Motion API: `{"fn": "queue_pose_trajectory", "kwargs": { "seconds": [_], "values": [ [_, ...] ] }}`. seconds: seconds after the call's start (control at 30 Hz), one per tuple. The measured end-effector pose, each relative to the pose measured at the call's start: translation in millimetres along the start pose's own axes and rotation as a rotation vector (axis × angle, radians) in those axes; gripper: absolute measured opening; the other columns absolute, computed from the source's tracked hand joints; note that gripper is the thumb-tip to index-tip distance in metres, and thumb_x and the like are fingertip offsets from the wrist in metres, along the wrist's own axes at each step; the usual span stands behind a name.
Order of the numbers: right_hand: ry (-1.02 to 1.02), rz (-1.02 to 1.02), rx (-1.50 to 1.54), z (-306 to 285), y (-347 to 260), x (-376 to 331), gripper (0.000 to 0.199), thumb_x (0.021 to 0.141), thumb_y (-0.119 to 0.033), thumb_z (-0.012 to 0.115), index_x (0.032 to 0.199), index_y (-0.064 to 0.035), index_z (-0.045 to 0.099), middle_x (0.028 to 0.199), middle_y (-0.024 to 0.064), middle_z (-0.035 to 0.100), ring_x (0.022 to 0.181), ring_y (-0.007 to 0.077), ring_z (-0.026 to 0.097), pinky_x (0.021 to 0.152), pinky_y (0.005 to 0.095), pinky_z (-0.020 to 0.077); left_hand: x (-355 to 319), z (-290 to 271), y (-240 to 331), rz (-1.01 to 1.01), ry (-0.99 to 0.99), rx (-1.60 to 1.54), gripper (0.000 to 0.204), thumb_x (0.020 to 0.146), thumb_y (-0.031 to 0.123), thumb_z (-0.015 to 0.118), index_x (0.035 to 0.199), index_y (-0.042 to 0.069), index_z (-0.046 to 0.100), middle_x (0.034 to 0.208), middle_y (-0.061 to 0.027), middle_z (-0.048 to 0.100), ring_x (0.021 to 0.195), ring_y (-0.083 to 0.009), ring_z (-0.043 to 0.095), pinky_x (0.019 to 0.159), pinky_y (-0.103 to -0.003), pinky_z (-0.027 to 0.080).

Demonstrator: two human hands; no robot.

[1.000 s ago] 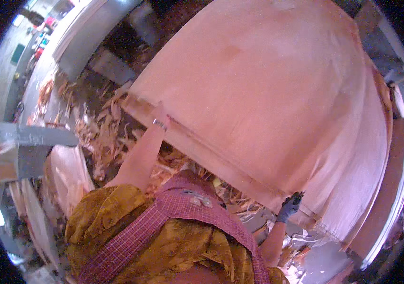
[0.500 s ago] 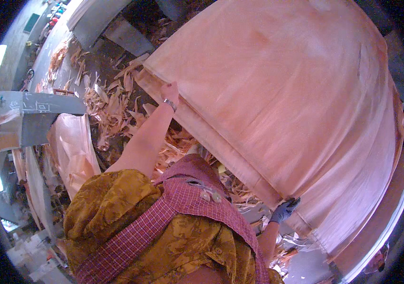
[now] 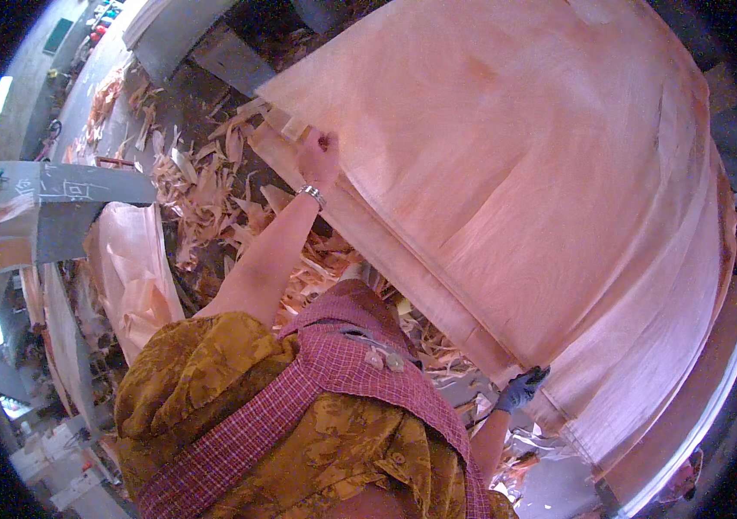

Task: The person peels strips of thin wood veneer from a stack, smooths them by hand on a table, and trims the edges with a utility knife.

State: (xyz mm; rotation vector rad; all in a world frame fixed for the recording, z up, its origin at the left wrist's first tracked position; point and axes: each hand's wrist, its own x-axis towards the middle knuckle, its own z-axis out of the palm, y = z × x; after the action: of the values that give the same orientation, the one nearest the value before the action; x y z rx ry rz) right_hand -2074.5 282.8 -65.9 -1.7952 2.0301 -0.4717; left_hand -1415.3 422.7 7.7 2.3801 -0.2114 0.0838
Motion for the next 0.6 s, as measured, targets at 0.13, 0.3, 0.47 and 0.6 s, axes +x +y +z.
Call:
{"fn": "queue_pose_trajectory", "kwargs": {
  "seconds": [0.13,0.3,0.47,0.6],
  "values": [
    [-0.007,-0.018,0.127,-6.2,-10.0,-2.6,0.046,0.101,-0.021,0.039,0.143,-0.001,0.037,0.143,0.0129,0.045,0.125,0.0203,0.048,0.103,0.0282,0.0381,-7.9,-13.9,35.6,0.443,0.131,-0.024,0.022,0.082,0.026,0.067,0.074,0.009,0.057,0.068,-0.0031,0.06,0.069,-0.0243,0.059,0.067,-0.038,0.042],
    [-0.023,0.055,0.256,-2.1,16.8,5.1,0.045,0.101,-0.016,0.039,0.143,-0.001,0.037,0.143,0.0119,0.046,0.122,0.0201,0.051,0.101,0.0258,0.0394,-22.1,-29.9,70.2,0.448,0.159,-0.237,0.02,0.081,0.021,0.069,0.072,0.011,0.055,0.066,-0.0022,0.059,0.068,-0.0222,0.058,0.067,-0.038,0.04],
    [-0.023,-0.366,-0.387,-11.6,92.5,23.0,0.054,0.098,-0.021,0.036,0.149,-0.0108,0.025,0.152,0.0155,0.028,0.135,0.0297,0.038,0.108,0.0323,0.0374,-20.5,-41.0,72.1,0.419,0.176,-0.374,0.023,0.081,0.021,0.072,0.073,0.005,0.057,0.065,-0.0063,0.059,0.059,-0.0224,0.056,0.055,-0.034,0.042],
    [0.03,-0.422,-1.074,-14.4,80.5,26.4,0.049,0.099,-0.016,0.039,0.146,-0.006,0.031,0.149,0.0135,0.035,0.131,0.0222,0.043,0.105,0.0267,0.0375,-21.0,-51.0,75.1,0.327,0.159,-0.472,0.023,0.082,0.02,0.072,0.073,0.006,0.057,0.065,-0.0055,0.058,0.06,-0.0196,0.055,0.056,-0.033,0.042]
  ]
}}
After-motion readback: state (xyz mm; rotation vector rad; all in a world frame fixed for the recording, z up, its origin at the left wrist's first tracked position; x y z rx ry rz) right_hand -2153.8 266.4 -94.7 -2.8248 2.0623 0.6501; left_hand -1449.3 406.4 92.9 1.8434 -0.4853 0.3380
